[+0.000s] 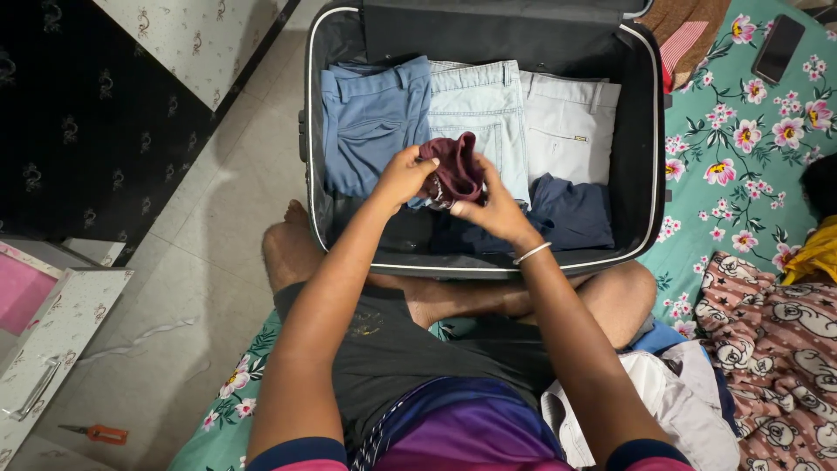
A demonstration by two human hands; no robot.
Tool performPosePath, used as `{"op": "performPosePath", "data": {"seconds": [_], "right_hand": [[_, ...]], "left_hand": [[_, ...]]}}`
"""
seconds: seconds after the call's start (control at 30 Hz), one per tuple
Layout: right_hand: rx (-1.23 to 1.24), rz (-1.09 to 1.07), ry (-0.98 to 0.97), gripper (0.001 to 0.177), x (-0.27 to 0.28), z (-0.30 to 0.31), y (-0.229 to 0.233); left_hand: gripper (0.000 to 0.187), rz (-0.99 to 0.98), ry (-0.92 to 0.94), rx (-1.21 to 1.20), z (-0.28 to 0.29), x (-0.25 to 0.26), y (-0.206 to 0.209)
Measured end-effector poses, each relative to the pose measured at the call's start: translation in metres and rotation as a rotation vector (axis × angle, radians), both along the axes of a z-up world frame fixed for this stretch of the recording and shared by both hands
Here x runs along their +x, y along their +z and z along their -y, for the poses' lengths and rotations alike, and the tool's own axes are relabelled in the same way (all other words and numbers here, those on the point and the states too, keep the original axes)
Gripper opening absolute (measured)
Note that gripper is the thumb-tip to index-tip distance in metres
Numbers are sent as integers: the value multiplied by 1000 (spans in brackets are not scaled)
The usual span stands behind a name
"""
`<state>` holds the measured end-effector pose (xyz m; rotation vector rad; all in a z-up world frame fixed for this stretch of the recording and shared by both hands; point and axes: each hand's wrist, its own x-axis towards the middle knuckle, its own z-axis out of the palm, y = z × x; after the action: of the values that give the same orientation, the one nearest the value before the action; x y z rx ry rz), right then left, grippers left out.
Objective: The person folds various clothing items, including pants, shorts, and shirts, and places them neatly into an open suitcase. They handle each item individually, folding it before arranging it inside the luggage.
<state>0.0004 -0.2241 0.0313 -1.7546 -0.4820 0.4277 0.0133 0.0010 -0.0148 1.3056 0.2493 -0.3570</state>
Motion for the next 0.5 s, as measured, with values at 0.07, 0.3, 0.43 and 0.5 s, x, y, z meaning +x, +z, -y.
{"op": "performPosePath", "data": {"seconds": [0.07,0.3,0.43,0.5], "right_hand": [[-25,102,87,107,-12,-12,14],[171,162,3,86,-2,-10,5],[226,-251,-108,49,9,11,-20],[268,-418,-47,40,7,16,-22]], "left_hand": [[24,-47,-26,-71,-4,-2,5],[20,-97,-88,-299,-7,-8,28],[25,106,299,-264,-15,1,20],[28,119,440,-229,-24,3,15]]}}
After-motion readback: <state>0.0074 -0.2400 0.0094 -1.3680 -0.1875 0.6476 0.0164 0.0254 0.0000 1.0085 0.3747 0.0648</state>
